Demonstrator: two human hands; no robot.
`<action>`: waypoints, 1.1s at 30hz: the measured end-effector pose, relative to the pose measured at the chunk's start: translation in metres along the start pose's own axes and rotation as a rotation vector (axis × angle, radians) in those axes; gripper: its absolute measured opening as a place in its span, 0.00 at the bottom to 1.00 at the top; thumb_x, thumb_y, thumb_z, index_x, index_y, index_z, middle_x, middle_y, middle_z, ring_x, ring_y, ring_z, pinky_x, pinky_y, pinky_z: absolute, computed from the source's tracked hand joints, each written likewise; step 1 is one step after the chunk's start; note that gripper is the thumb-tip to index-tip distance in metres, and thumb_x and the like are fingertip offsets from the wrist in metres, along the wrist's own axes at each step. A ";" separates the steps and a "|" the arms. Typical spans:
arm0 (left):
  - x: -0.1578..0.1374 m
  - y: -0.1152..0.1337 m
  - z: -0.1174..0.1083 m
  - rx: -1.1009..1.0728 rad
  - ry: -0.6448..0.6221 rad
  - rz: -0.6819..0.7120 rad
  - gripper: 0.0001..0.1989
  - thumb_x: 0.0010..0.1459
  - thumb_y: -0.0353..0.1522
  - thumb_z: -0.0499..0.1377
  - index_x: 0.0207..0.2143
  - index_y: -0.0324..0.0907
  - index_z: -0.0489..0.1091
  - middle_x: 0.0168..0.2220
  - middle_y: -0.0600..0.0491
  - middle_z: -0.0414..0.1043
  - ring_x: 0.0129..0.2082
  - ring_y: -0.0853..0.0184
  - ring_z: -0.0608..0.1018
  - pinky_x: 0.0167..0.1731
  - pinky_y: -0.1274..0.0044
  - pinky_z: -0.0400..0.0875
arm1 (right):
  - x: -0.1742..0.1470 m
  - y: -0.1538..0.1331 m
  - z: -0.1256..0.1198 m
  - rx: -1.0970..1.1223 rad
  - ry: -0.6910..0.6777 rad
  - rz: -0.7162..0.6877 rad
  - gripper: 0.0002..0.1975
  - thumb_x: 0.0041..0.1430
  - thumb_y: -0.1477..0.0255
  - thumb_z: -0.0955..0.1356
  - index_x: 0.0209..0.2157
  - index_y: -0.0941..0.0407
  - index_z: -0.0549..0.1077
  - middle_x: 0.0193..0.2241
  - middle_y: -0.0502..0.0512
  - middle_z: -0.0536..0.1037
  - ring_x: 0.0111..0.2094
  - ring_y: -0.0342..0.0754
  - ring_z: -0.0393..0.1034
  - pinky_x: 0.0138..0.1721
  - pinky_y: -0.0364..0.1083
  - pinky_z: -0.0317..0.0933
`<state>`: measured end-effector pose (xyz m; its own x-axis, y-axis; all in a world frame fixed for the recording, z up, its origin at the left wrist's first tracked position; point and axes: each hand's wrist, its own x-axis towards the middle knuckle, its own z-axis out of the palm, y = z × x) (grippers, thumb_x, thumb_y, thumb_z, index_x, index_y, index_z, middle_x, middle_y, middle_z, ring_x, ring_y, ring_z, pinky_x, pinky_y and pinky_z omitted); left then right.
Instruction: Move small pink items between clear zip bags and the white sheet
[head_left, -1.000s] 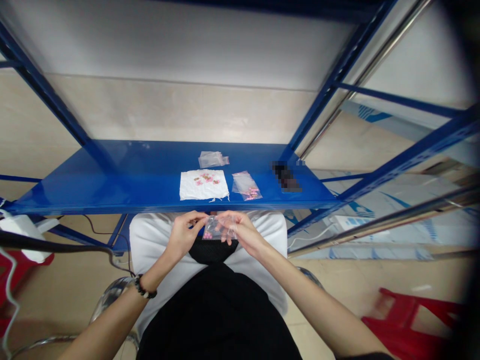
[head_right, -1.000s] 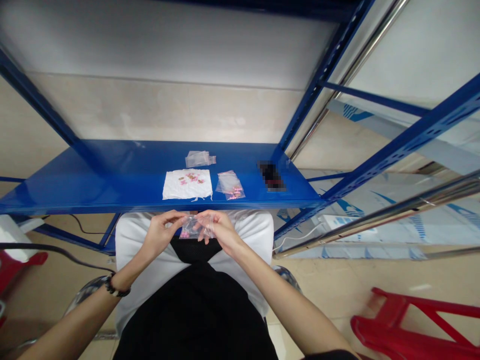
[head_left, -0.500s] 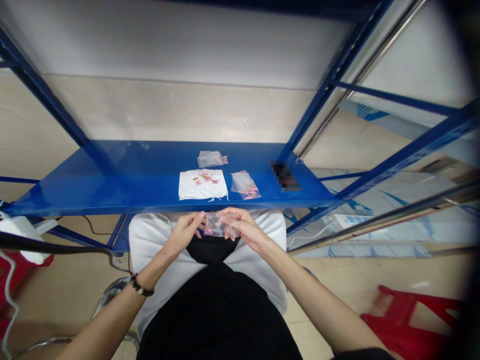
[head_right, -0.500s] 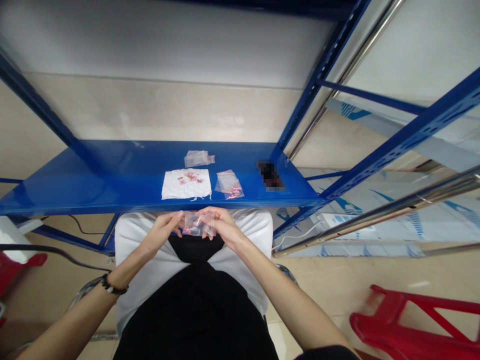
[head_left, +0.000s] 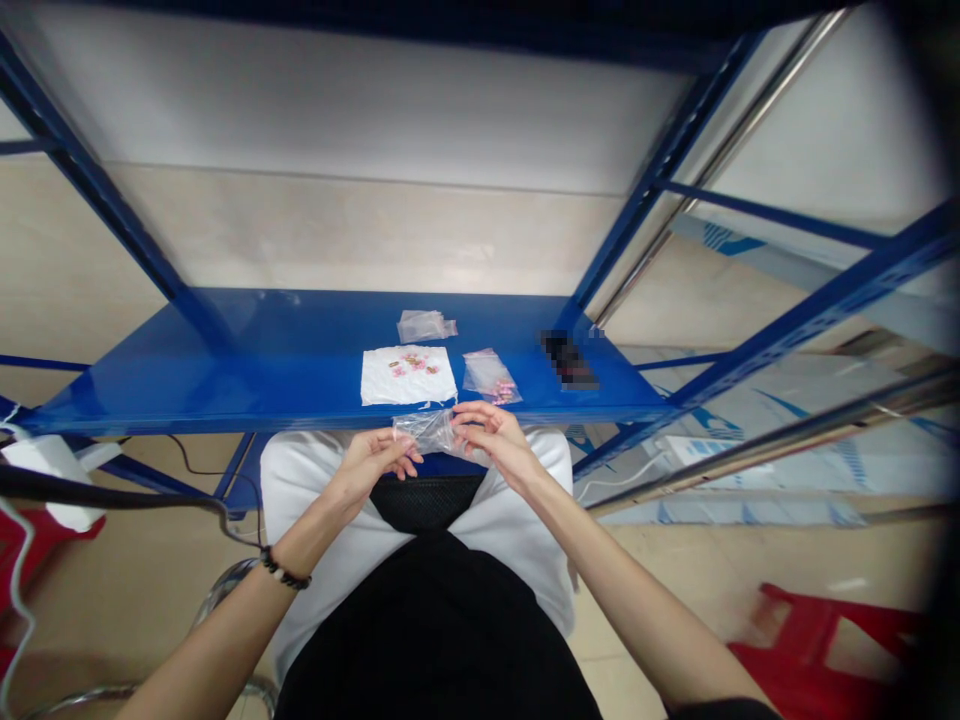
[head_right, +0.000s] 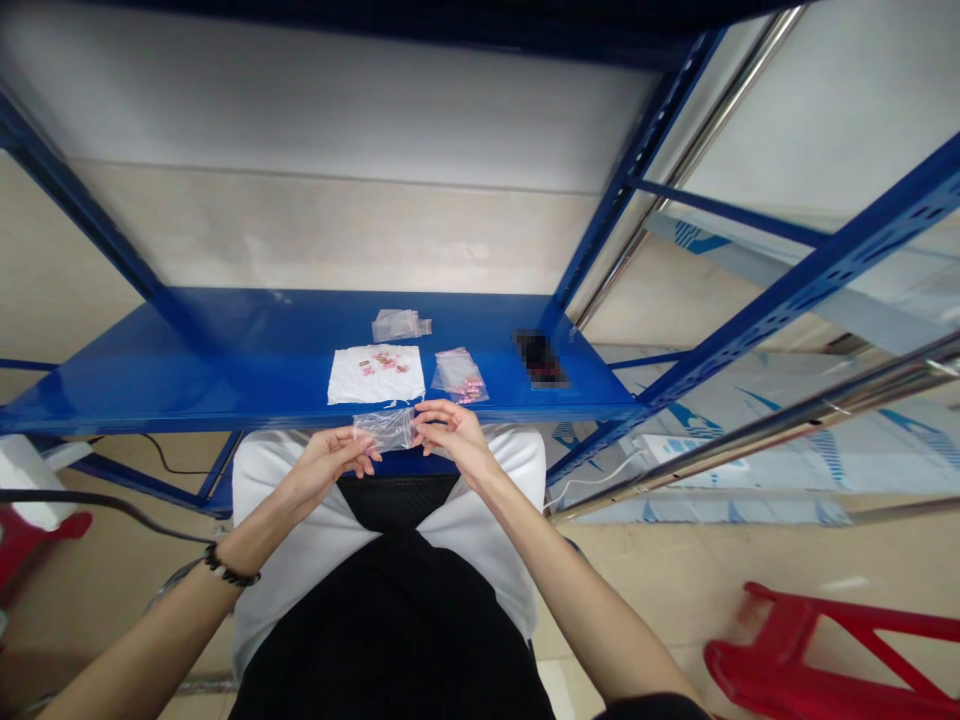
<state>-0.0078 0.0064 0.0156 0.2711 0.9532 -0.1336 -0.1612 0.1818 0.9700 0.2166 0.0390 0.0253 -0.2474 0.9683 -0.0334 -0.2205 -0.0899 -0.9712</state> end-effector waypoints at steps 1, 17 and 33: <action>0.000 0.000 0.000 0.006 0.006 0.011 0.16 0.57 0.41 0.64 0.35 0.34 0.73 0.33 0.44 0.79 0.25 0.71 0.76 0.25 0.80 0.68 | -0.001 0.000 0.001 0.004 -0.004 0.014 0.18 0.49 0.70 0.75 0.42 0.58 0.75 0.32 0.54 0.79 0.26 0.45 0.75 0.23 0.40 0.68; 0.004 -0.004 -0.005 -0.050 0.070 0.054 0.17 0.54 0.41 0.66 0.36 0.35 0.73 0.30 0.47 0.78 0.24 0.71 0.76 0.27 0.79 0.70 | -0.009 -0.003 0.005 0.043 -0.323 0.074 0.35 0.51 0.76 0.74 0.59 0.53 0.60 0.29 0.50 0.79 0.24 0.42 0.72 0.28 0.42 0.68; -0.003 0.001 0.006 0.003 0.078 0.064 0.18 0.52 0.42 0.66 0.33 0.35 0.72 0.27 0.48 0.78 0.22 0.70 0.77 0.25 0.79 0.73 | -0.013 0.052 0.046 0.636 0.247 0.064 0.18 0.63 0.60 0.62 0.44 0.56 0.76 0.44 0.60 0.81 0.46 0.51 0.75 0.49 0.50 0.68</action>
<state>-0.0030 0.0024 0.0182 0.1855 0.9789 -0.0862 -0.1733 0.1189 0.9777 0.1650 0.0109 -0.0137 -0.0729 0.9745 -0.2121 -0.7425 -0.1950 -0.6408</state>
